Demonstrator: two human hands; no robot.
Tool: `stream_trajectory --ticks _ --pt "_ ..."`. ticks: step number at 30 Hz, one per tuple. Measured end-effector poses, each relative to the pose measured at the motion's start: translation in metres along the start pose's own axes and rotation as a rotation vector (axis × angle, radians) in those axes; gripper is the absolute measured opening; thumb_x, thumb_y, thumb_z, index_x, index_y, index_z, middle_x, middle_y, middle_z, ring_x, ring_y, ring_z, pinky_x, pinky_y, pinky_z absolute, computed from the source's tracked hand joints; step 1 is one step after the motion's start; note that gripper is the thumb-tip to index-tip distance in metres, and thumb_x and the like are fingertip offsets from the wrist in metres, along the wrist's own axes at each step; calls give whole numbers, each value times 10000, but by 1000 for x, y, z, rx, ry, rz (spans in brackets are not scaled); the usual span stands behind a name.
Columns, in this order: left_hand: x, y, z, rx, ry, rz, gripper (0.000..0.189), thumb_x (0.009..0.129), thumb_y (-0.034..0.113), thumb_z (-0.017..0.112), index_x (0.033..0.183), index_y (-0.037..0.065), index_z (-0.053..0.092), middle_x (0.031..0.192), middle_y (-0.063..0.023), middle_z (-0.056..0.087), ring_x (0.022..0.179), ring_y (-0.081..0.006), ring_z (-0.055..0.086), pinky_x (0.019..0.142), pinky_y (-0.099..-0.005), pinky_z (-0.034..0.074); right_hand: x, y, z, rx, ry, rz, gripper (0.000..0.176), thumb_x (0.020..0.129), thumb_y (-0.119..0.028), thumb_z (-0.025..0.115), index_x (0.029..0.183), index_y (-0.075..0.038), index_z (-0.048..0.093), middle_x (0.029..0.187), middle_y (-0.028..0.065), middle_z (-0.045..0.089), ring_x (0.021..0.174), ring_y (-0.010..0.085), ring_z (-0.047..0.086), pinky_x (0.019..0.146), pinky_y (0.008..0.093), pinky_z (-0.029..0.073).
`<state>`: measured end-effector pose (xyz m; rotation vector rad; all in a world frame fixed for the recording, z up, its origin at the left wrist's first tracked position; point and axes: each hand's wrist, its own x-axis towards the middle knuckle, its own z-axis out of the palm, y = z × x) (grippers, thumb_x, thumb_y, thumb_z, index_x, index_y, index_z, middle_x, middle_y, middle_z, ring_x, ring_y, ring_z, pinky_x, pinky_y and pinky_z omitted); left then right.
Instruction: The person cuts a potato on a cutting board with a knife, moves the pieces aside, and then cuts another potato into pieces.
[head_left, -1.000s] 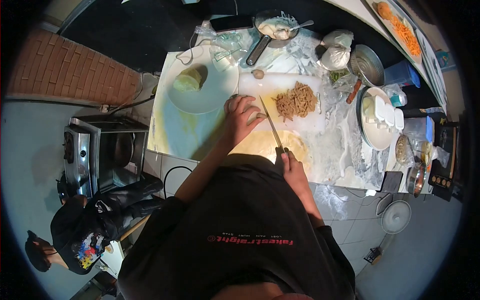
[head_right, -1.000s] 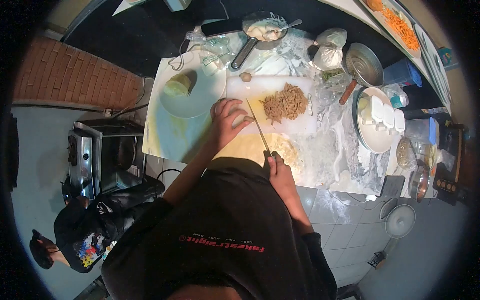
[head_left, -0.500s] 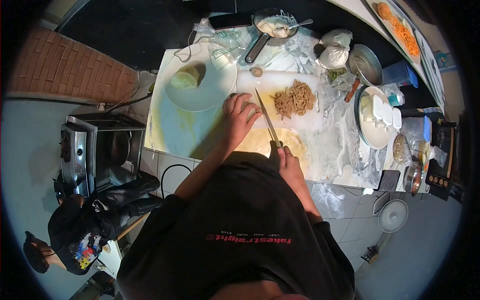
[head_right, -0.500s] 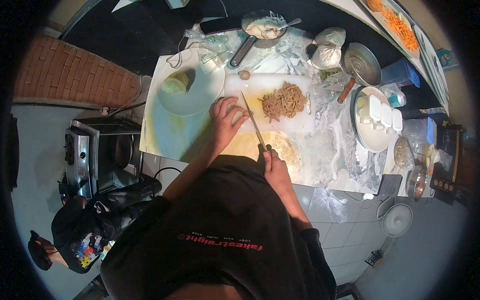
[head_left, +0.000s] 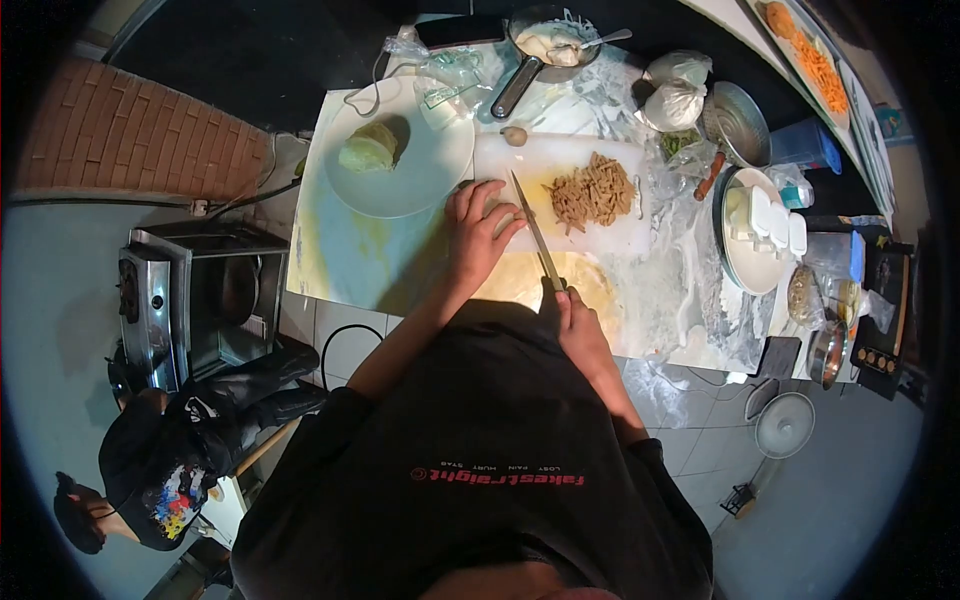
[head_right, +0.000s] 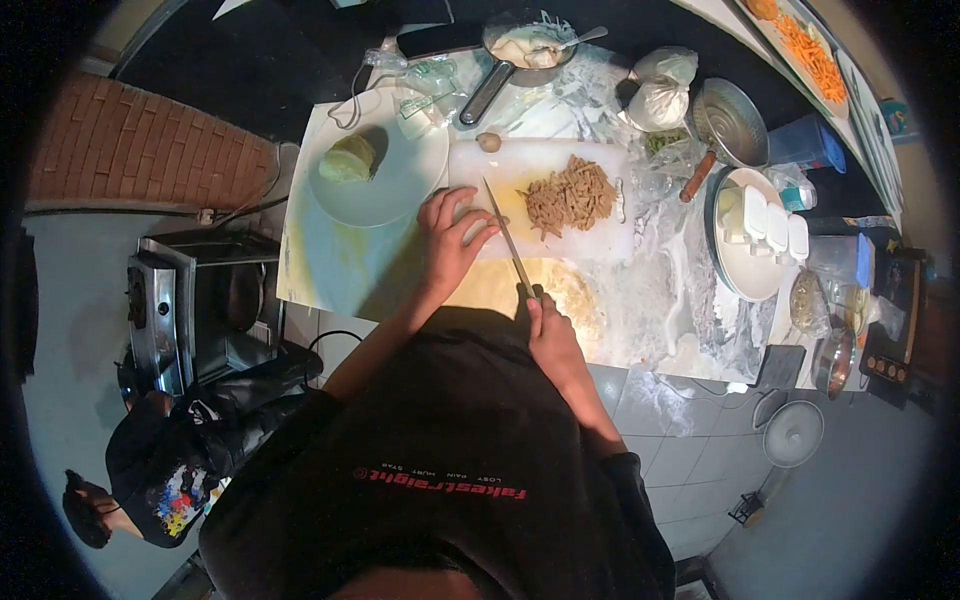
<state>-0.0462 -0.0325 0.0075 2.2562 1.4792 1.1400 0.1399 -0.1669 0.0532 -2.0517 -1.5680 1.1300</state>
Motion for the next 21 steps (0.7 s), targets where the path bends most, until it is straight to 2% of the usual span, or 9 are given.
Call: stream_trajectory --ticks 9,17,21 --pt "0 -3 4 -3 9 1 214 735 245 834 890 139 732 1263 -27 595 1203 -281 500 1045 -463 337 14 -10 -10 -24 -120 51 479 1089 -358 368 1223 65 549 900 364 656 913 544 631 771 586 513" --pt "-2 -3 4 -24 7 7 244 730 208 838 912 131 695 1273 -45 582 1203 -297 502 1038 -487 344 27 -13 4 -120 -58 11 431 1079 -343 393 1296 19 481 819 332 666 802 532 652 689 597 526" --pt "-5 -5 11 -7 48 -30 286 741 212 835 952 140 655 1291 -63 567 1201 -306 510 1037 -504 340 29 -12 4 -121 -28 4 429 1079 -350 395 1265 18 512 826 333 667 813 524 656 703 589 530"
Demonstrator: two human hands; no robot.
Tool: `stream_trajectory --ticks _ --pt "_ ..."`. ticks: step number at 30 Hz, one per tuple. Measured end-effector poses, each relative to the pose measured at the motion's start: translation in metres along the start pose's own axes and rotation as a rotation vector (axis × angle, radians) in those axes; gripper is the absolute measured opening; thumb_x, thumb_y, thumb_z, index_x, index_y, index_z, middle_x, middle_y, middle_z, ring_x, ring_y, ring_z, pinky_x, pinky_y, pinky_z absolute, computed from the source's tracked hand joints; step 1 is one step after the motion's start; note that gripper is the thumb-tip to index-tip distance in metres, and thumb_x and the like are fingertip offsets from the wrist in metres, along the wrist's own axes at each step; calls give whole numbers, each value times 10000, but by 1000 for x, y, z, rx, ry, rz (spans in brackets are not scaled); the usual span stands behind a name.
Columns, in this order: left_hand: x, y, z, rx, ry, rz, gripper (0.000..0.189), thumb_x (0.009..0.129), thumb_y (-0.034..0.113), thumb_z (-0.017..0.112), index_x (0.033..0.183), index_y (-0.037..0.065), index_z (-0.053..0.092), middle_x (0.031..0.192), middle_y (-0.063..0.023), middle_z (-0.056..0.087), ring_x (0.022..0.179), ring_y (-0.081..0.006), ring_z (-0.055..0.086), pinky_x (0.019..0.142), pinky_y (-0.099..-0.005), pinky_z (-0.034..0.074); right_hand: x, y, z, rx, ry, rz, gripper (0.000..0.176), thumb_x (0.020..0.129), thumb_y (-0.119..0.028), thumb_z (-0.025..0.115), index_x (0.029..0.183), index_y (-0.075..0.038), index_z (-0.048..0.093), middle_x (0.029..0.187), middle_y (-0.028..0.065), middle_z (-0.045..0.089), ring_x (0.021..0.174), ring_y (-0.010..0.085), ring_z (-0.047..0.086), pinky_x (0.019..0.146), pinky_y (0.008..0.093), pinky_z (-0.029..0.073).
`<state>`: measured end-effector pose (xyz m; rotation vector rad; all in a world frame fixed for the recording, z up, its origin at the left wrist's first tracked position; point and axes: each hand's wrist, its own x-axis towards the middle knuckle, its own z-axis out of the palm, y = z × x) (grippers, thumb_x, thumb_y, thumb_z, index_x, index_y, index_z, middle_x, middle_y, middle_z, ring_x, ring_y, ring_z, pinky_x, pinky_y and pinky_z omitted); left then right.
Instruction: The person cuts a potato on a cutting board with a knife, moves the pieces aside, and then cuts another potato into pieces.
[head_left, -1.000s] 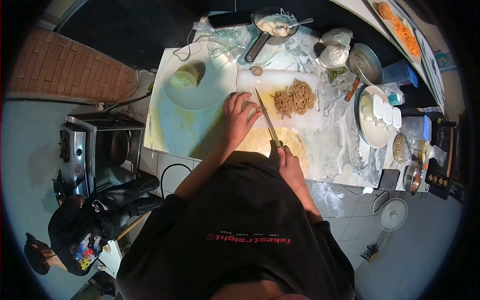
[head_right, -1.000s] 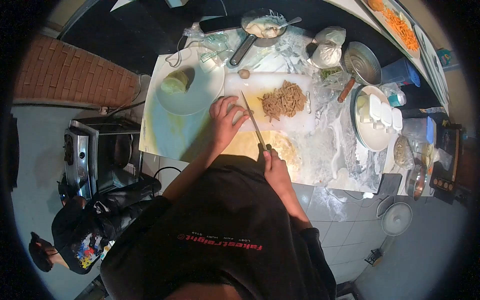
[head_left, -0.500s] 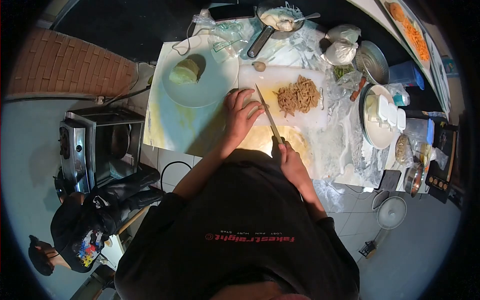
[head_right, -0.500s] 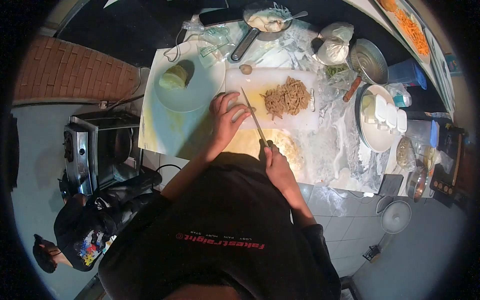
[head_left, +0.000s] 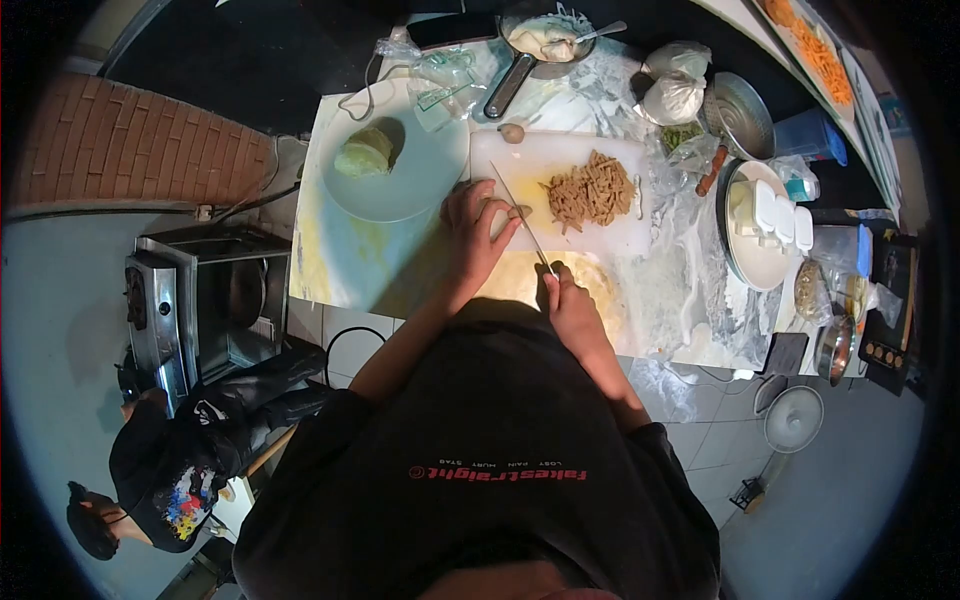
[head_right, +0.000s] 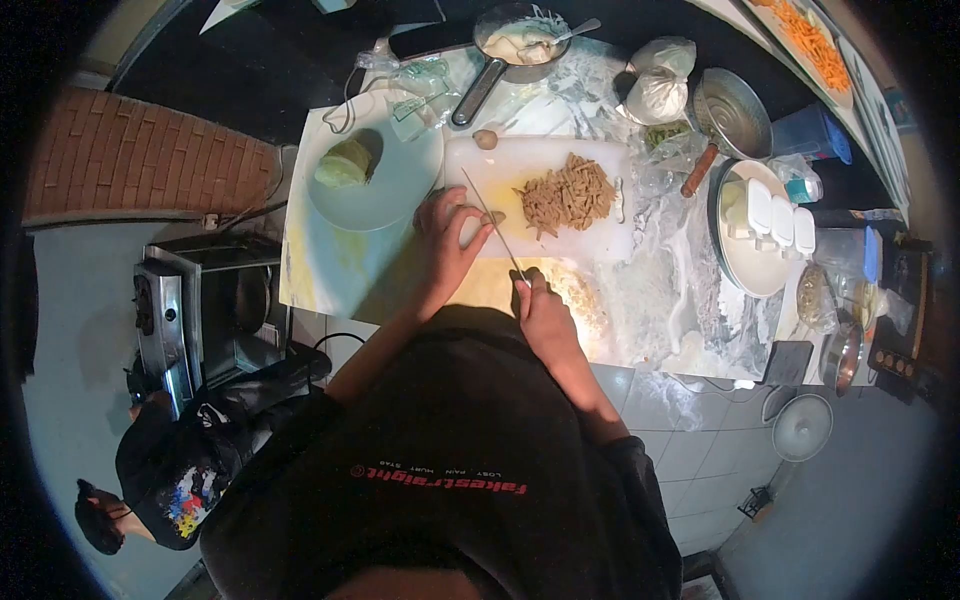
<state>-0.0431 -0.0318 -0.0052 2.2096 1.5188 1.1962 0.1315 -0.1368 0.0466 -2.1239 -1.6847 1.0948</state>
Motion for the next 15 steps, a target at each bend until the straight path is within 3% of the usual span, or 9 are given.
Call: stream_trajectory --ticks 3,9,15 --pt "-1 0 0 51 13 26 295 750 220 834 969 144 651 1303 -70 559 1191 -308 513 1036 -508 334 -4 1 -10 37 24 -47 422 1077 -358 403 1220 12 547 824 330 665 821 523 651 718 579 530" --pt "8 8 -7 110 -43 48 287 761 225 826 977 150 653 1327 -63 536 1214 -308 498 1064 -527 322 -30 -3 -34 144 10 84 431 1082 -377 403 1201 4 567 864 344 659 850 539 628 713 562 508" --pt "34 -6 -1 106 -51 109 280 783 196 797 1021 136 661 1275 -62 543 1224 -314 481 1083 -533 314 -28 14 -22 218 3 144 538 1079 -407 410 1285 64 567 883 372 649 901 531 639 759 533 508"
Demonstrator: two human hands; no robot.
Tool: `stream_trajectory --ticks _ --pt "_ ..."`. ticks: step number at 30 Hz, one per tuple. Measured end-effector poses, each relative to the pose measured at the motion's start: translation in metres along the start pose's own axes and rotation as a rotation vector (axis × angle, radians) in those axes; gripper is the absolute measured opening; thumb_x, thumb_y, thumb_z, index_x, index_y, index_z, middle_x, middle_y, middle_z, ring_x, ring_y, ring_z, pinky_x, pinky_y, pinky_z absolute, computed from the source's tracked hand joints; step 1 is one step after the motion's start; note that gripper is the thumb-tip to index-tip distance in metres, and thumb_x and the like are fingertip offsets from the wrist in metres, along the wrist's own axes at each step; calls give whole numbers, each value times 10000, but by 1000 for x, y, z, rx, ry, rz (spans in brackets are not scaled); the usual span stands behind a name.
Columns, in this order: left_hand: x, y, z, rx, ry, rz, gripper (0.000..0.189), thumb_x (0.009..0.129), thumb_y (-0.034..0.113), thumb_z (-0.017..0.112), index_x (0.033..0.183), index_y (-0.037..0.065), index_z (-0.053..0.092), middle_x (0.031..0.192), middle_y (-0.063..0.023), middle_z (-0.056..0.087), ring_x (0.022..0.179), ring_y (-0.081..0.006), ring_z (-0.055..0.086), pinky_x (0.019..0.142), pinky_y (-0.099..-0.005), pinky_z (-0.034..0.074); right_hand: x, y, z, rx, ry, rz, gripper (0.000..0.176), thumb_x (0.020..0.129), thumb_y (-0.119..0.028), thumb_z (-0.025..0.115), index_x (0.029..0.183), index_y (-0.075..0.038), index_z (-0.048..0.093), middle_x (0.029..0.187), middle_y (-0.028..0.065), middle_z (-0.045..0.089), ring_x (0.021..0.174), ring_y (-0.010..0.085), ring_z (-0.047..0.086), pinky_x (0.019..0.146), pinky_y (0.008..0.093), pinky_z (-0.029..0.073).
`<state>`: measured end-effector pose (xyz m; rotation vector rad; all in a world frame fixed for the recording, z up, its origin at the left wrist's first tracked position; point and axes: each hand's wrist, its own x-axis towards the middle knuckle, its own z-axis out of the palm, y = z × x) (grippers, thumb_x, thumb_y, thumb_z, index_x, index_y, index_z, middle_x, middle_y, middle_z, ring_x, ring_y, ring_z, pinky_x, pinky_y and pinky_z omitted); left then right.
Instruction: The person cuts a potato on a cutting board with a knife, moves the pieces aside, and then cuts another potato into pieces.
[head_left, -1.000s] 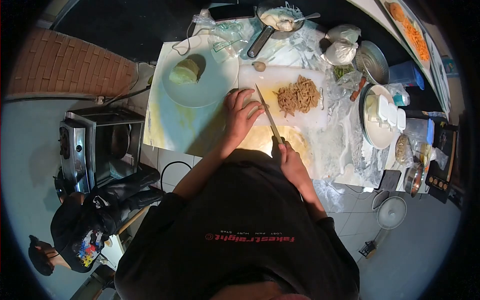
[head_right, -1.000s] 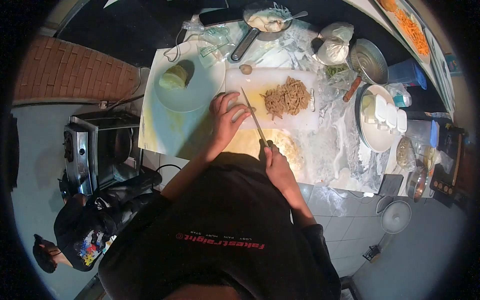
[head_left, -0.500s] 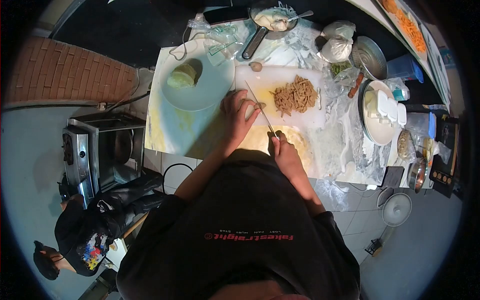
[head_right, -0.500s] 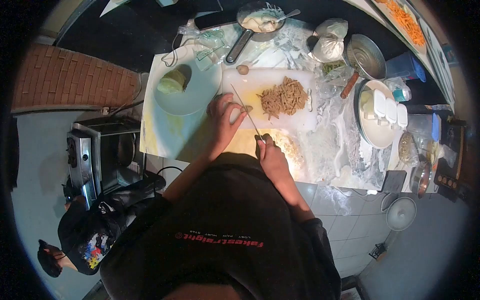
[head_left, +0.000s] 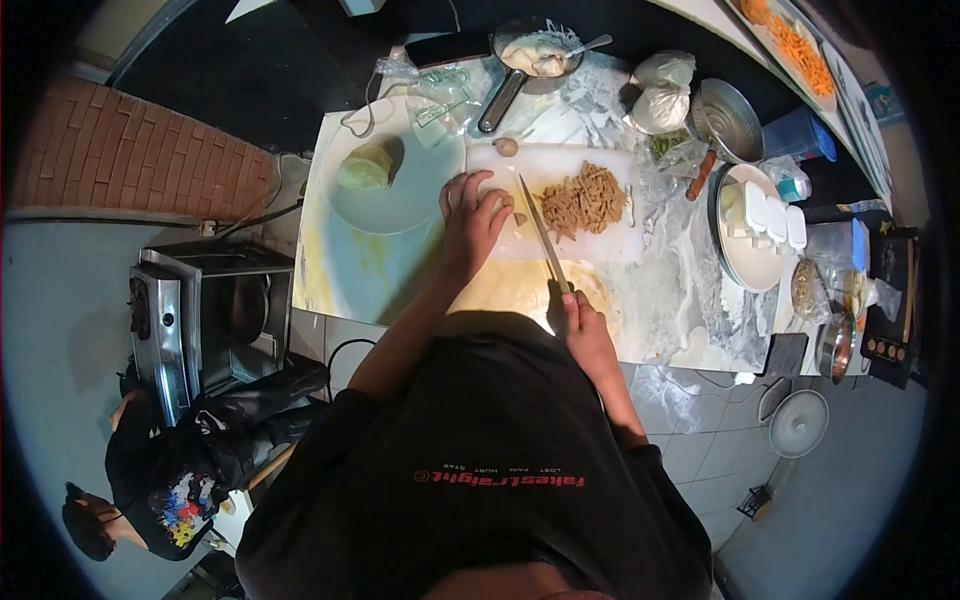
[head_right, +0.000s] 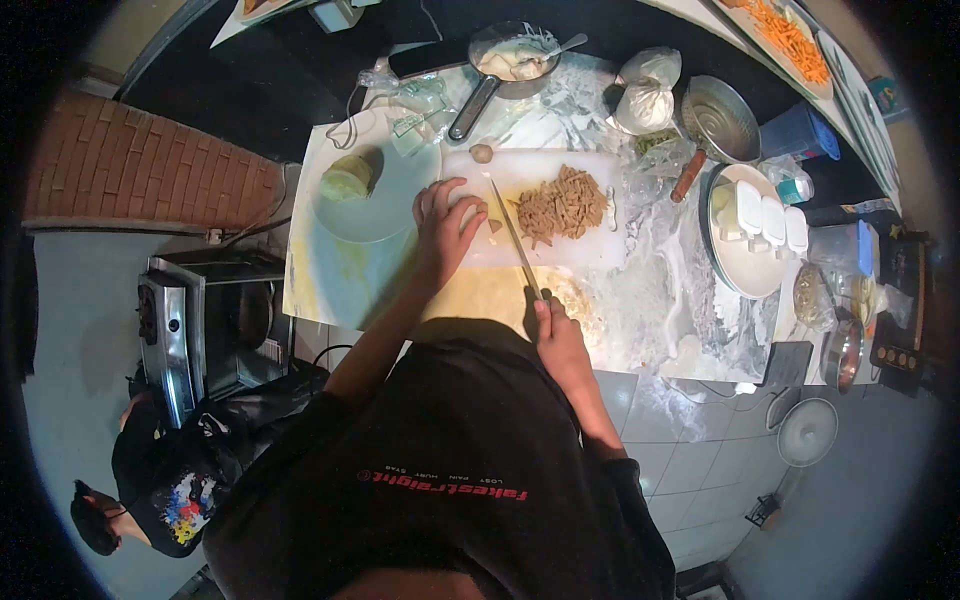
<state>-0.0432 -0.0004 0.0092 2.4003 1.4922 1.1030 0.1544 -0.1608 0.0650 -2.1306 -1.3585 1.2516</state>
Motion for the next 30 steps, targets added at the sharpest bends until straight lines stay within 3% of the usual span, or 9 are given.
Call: stream_trajectory --ticks 4,7,9,16,19,21,24,28,30 --pt "1 -3 -10 -47 -25 2 342 803 213 785 1115 134 672 1273 -61 565 1241 -302 493 1064 -498 324 -4 6 6 22 22 -60 564 1075 -414 419 1312 81 548 882 371 649 909 526 642 762 527 507" --pt "-7 -1 -24 -55 -42 -138 415 813 237 778 1191 132 645 1253 -66 576 1200 -305 514 1027 -474 359 -11 6 -1 37 -38 -40 538 1076 -400 423 1289 77 555 880 366 647 899 526 639 747 534 501" --pt "-14 -2 -31 119 -63 -227 447 819 243 773 1222 125 621 1223 -68 587 1147 -307 533 970 -458 394 -17 8 -7 21 -33 -10 514 1075 -388 430 1268 71 559 869 355 648 885 526 635 725 540 488" --pt "-19 -16 -20 135 -119 -149 406 806 234 766 1162 112 614 1153 -78 582 1066 -312 544 902 -469 405 -25 20 -15 -76 -52 -22 486 1072 -366 444 1290 51 564 935 350 657 924 520 636 764 538 504" --pt "-19 -18 -21 31 -131 -155 420 796 139 764 1184 99 607 1142 -100 596 1052 -335 561 892 -468 427 -16 28 -5 -39 -6 -103 488 1071 -368 442 1307 41 566 981 352 658 956 519 633 792 531 513" --pt "-20 -21 -22 -208 -190 -184 453 793 61 763 1216 85 603 1230 -104 601 1130 -347 558 937 -463 450 -4 24 1 -53 -9 -109 492 1071 -371 438 1312 38 567 999 352 658 966 517 633 809 528 516" --pt "-27 -24 -19 -415 -174 -153 465 793 21 746 1228 72 590 1239 -130 607 1132 -365 565 935 -459 466 15 1 8 -98 -1 -123 502 1072 -382 421 1308 35 573 1017 350 659 974 512 635 838 530 519" --pt "-25 -12 -31 -347 -83 -148 478 786 24 749 1234 69 590 1186 -137 620 1113 -356 568 934 -453 465 28 -19 7 -120 10 -159 505 1075 -393 406 1294 31 573 975 348 661 947 519 635 820 557 509" --pt "-26 -11 -33 -170 -182 -199 464 783 37 758 1221 66 610 1156 -131 619 1097 -350 571 942 -440 464 26 -24 2 -91 -35 -125 524 1077 -400 401 1291 48 569 933 355 656 929 522 635 799 562 496"
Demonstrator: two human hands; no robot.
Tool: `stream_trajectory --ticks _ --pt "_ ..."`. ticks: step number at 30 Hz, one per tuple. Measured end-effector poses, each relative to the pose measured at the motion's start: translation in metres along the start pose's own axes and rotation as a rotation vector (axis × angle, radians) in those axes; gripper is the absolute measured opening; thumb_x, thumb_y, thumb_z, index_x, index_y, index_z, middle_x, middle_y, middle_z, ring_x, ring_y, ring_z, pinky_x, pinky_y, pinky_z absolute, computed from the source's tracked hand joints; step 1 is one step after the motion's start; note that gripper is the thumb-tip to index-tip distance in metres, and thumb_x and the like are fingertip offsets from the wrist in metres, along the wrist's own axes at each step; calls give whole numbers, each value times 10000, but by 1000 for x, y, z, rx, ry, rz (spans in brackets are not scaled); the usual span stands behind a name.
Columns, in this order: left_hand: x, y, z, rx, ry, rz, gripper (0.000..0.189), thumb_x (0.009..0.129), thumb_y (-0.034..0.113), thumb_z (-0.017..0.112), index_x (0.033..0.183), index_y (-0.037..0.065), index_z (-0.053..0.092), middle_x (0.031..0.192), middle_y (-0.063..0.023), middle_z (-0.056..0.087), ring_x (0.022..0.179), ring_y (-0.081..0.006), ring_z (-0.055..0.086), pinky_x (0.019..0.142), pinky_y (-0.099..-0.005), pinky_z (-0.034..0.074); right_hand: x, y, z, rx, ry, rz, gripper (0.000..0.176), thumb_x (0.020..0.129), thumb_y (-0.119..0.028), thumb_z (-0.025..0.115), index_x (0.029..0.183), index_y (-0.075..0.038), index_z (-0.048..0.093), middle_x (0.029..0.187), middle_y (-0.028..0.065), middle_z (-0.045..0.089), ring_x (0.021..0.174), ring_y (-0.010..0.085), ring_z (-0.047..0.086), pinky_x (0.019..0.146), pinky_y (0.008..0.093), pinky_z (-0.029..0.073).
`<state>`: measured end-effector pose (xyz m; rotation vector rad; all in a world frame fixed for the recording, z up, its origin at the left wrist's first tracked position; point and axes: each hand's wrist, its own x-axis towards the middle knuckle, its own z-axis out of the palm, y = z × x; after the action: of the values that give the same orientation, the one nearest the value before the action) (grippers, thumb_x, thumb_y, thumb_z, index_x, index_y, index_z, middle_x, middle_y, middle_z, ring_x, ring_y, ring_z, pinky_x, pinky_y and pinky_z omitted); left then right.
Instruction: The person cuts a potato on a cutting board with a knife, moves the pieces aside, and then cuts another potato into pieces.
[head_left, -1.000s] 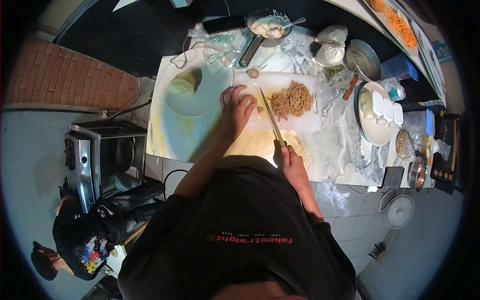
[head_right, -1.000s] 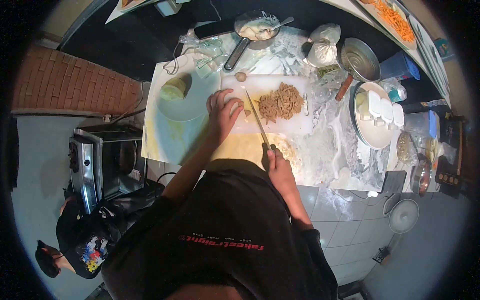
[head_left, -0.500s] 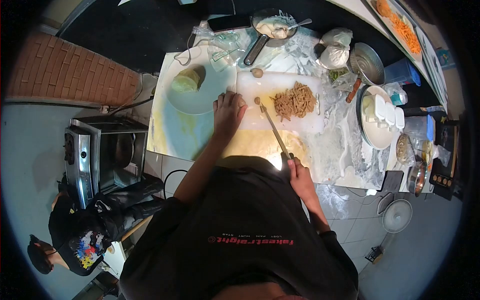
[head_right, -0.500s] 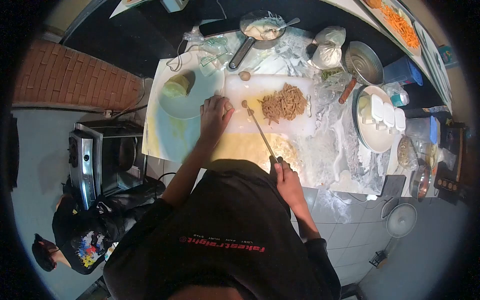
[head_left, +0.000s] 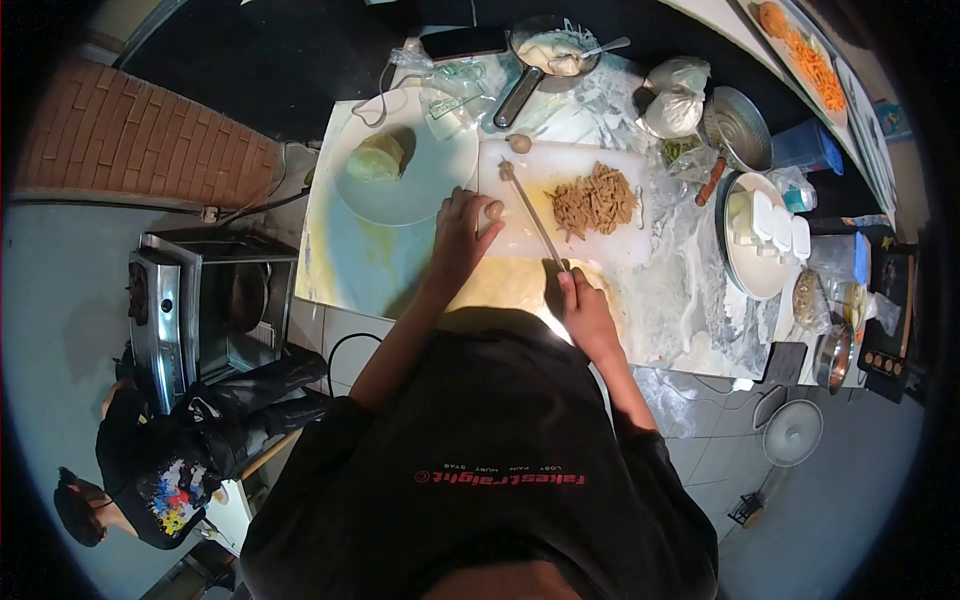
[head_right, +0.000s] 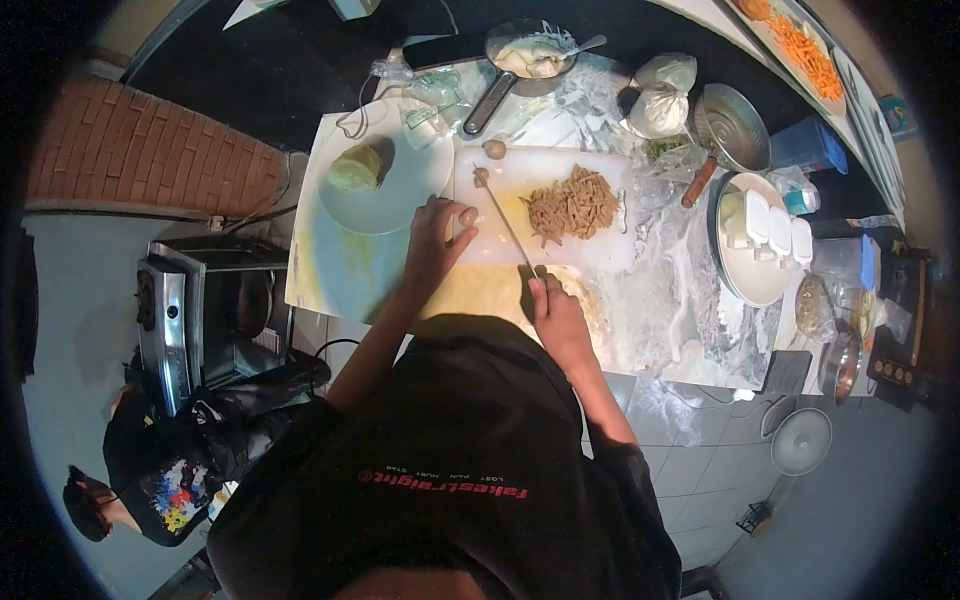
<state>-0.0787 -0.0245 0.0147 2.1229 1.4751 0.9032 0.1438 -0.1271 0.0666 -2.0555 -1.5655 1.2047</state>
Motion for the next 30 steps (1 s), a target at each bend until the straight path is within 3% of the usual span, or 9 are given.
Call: stream_trajectory --ticks 6,12,15,30 --pt "4 -2 12 -164 -33 144 322 793 74 768 1093 58 654 1103 -110 602 1050 -336 564 932 -430 456 -25 20 -3 84 -23 34 505 1077 -385 421 1244 70 560 892 362 646 899 534 624 746 571 482" --pt "-5 8 18 -106 110 41 250 791 73 780 1003 66 649 1034 -93 597 998 -331 558 878 -441 453 -39 18 10 60 6 19 432 1084 -350 405 1214 37 548 884 361 648 873 548 618 730 589 477" --pt "-8 7 20 -102 86 -14 234 804 143 788 987 72 661 1058 -91 605 1032 -319 556 931 -424 438 -36 17 14 42 -42 -11 411 1087 -341 391 1198 26 537 877 358 650 867 555 614 736 605 476" --pt "-9 12 30 -47 142 28 213 783 163 811 933 96 675 980 -57 607 980 -287 573 889 -414 434 -35 13 12 5 0 5 403 1086 -345 405 1166 23 548 849 369 642 833 551 624 673 595 493"
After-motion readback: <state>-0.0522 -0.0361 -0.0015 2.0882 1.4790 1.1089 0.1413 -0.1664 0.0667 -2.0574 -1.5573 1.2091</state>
